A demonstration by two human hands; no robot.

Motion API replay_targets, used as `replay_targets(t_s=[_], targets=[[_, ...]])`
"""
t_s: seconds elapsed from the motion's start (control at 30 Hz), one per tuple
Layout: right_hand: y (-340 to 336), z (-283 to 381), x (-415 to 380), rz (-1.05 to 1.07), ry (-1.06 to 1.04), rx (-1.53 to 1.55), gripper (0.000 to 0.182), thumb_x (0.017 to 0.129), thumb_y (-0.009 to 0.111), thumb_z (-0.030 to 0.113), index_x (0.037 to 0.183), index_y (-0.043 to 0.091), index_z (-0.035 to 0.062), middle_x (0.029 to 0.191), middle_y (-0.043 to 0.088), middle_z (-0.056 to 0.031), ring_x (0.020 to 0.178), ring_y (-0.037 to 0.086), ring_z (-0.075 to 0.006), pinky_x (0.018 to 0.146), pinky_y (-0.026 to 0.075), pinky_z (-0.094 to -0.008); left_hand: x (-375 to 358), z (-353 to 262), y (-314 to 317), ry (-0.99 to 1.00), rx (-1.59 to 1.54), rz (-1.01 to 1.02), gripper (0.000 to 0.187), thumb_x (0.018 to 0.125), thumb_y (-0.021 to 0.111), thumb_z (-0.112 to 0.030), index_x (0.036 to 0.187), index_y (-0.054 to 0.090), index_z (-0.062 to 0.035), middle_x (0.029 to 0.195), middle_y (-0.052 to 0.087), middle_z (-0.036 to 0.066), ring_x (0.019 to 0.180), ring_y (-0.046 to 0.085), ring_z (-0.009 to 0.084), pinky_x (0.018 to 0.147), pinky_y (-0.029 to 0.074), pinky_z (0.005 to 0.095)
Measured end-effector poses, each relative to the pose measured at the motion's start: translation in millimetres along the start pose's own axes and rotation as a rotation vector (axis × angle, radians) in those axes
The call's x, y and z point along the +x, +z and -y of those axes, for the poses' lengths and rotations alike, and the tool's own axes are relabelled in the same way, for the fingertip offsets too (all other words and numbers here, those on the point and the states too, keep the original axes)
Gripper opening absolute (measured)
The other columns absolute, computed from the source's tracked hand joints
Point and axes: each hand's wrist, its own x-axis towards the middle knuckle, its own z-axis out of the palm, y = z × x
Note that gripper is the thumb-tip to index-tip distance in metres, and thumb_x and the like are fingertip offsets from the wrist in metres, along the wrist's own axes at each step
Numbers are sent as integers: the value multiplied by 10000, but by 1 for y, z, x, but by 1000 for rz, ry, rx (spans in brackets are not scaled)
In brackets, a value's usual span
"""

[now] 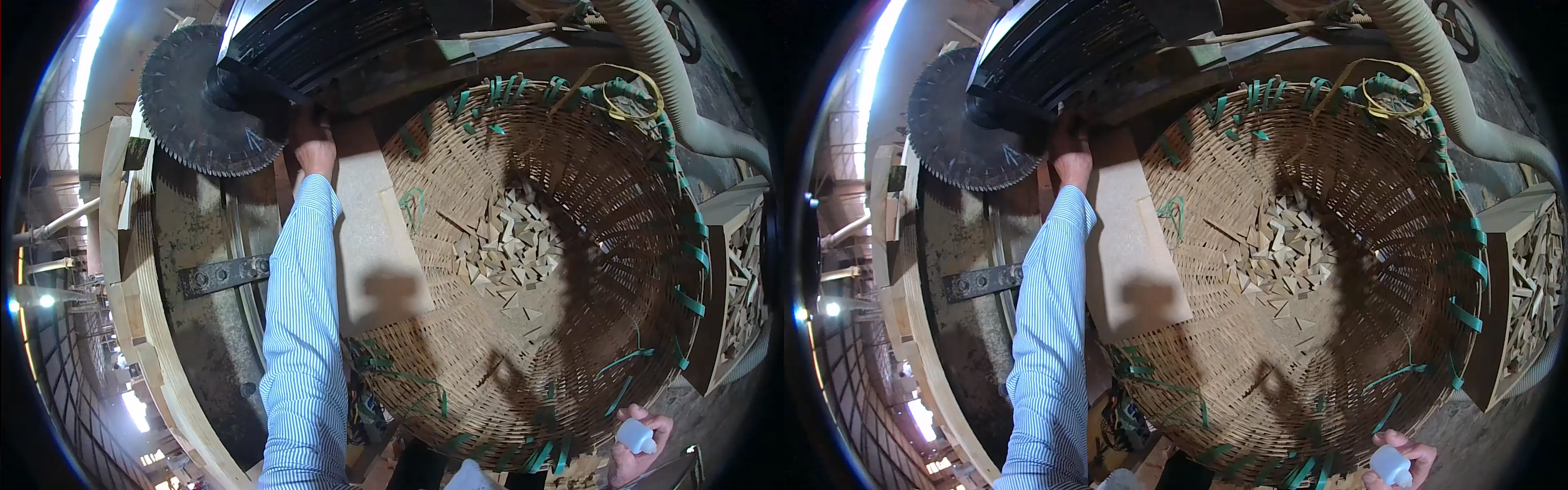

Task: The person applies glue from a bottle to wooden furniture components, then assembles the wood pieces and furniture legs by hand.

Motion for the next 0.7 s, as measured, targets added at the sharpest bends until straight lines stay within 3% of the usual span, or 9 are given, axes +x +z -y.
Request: replay_targets(t_s=[0.1,0.2,0.27,0.37,0.43,0.47,0.5,0.57,0.7], targets=[[1,2,-1,-30,83,196,408,877,710,-89,1224,567,73,1489,472,-395,1268,616,-467,849,651,-502,-6,-16,-7,11,-13,-80,319,932,663,-92,1248,689,-58,1214,686,221,1152,631,429,1002,495,481],[16,9,6,-85,-56,-5,316,924,683,-19,1210,580,66,1486,474,-399,1212,642,-460,848,642,-506,-18,-31,-13,-106,-90,-104,320,907,677,-88,1224,721,-79,1147,716,207,1087,659,432,969,513,474],[16,12,10,-265,131,-85,763,738,961,390,1223,469,67,1220,667,-121,1117,652,-240,1007,549,-432,-24,-32,-17,-199,-123,-96,314,899,681,-92,1208,738,-90,1105,733,199,1048,671,435,951,521,469],[23,11,13,-304,74,-40,767,734,963,404,1216,470,67,1207,673,-120,1104,660,-239,999,551,-420,-30,-40,-27,-216,-197,-43,305,892,670,-87,1185,752,-65,1012,753,186,974,712,384,905,541,449],[23,10,13,-294,73,-33,768,732,964,412,1208,470,67,1203,673,-122,1103,660,-239,995,553,-421,-40,-54,-35,-397,-387,98,290,923,648,-116,1183,731,-18,944,753,164,945,732,253,851,554,395],[22,11,12,-289,70,-32,768,730,964,419,1201,470,67,1199,674,-123,1102,661,-239,992,554,-422,-46,-60,-36,-506,-652,177,379,940,644,-74,1304,609,24,947,723,138,925,712,164,803,563,326],[21,12,11,-290,74,-37,768,730,964,419,1201,470,67,1199,674,-123,1102,661,-239,992,554,-422,-50,-69,-38,-510,-655,180,379,940,644,-74,1304,609,24,947,723,138,925,712,164,803,563,326],[22,13,10,-268,89,-49,771,722,967,434,1188,469,73,1192,674,-120,1099,664,-241,989,558,-426,-53,-83,-44,-585,-977,171,518,936,624,13,1418,437,18,966,686,107,892,697,159,784,566,275],[24,18,8,-274,111,-55,772,721,967,444,1182,468,78,1187,672,-120,1095,665,-241,991,559,-428,-67,-83,-44,-676,-983,248,639,903,621,88,1467,340,-17,988,657,91,875,691,164,785,568,261]])
